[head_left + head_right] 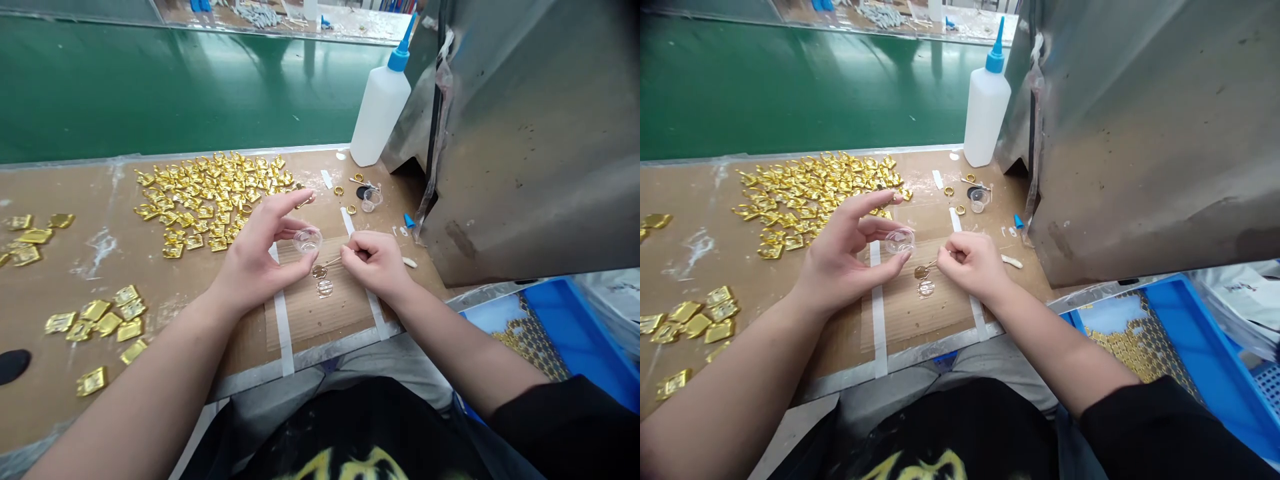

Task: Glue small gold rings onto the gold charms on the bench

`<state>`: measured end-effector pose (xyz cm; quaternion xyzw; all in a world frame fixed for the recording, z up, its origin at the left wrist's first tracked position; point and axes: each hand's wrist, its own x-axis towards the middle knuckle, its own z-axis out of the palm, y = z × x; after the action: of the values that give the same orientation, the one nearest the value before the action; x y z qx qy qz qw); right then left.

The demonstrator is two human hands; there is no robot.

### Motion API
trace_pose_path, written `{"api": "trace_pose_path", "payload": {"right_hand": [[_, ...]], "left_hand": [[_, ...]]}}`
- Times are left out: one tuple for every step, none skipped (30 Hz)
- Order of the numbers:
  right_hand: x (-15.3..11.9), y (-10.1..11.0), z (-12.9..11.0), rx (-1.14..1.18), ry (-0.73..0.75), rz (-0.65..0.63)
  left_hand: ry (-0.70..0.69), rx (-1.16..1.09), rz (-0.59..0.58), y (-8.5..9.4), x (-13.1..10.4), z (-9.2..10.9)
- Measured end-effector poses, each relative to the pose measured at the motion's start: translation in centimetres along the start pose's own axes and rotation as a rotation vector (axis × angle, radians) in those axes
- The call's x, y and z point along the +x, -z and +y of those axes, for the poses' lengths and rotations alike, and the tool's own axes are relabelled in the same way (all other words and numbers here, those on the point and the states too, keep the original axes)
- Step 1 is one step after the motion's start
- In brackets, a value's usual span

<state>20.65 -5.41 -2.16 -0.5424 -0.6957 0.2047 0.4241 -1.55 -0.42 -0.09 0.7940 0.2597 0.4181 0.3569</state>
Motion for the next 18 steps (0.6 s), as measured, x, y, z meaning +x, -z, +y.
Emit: {"api": "trace_pose_path", "payload": {"right_hand": [[0.0,0.01,0.01,0.004,0.006,-0.001],[0.01,0.01,0.03,0.006,0.01,-0.001],[0.02,0.02,0.05,0.007,0.01,-0.001],[0.03,0.02,0.07,0.005,0.008,0.002],[0.05,0.02,0.08,0.002,0.003,0.003],[0.07,0.03,0.08,-0.002,-0.005,0.003],[0.09,0.03,0.07,-0.005,-0.012,0.002],[0.1,0.04,0.06,-0.005,-0.019,-0.002],[0.12,0.04,0.05,-0.002,-0.023,-0.007],[0.13,0.05,0.05,0.004,-0.026,-0.015],[0.14,0.04,0.06,0.012,-0.027,-0.023],[0.14,0.04,0.08,0.021,-0.027,-0.035],[0.15,0.02,0.1,0.028,-0.026,-0.048],[0.15,0.0,0.14,0.031,-0.025,-0.059],[0.14,-0.03,0.17,0.028,-0.026,-0.066],[0.14,-0.06,0.2,0.021,-0.027,-0.064],[0.14,-0.09,0.23,0.012,-0.028,-0.054],[0.14,-0.11,0.24,0.004,-0.03,-0.042]], "left_hand": [[0.002,-0.001,-0.002,0.0,0.0,-0.02],[0.003,-0.004,-0.003,0.0,0.0,-0.04],[0.004,-0.007,-0.002,-0.01,0.0,-0.06],[0.005,-0.009,0.001,-0.02,-0.01,-0.08],[0.004,-0.011,0.005,-0.03,-0.01,-0.1],[0.004,-0.012,0.007,-0.04,-0.02,-0.12],[0.004,-0.011,0.008,-0.05,-0.03,-0.13],[0.005,-0.009,0.006,-0.05,-0.04,-0.14],[0.006,-0.007,0.004,-0.06,-0.05,-0.15],[0.008,-0.004,0.003,-0.06,-0.06,-0.15],[0.009,-0.002,0.004,-0.07,-0.07,-0.16],[0.009,-0.002,0.005,-0.08,-0.08,-0.17],[0.008,-0.002,0.006,-0.09,-0.09,-0.18],[0.007,-0.002,0.007,-0.11,-0.1,-0.19],[0.006,-0.002,0.007,-0.12,-0.1,-0.21],[0.005,-0.002,0.007,-0.13,-0.1,-0.23],[0.004,-0.001,0.007,-0.14,-0.1,-0.24],[0.004,0.0,0.005,-0.14,-0.09,-0.26]]}}
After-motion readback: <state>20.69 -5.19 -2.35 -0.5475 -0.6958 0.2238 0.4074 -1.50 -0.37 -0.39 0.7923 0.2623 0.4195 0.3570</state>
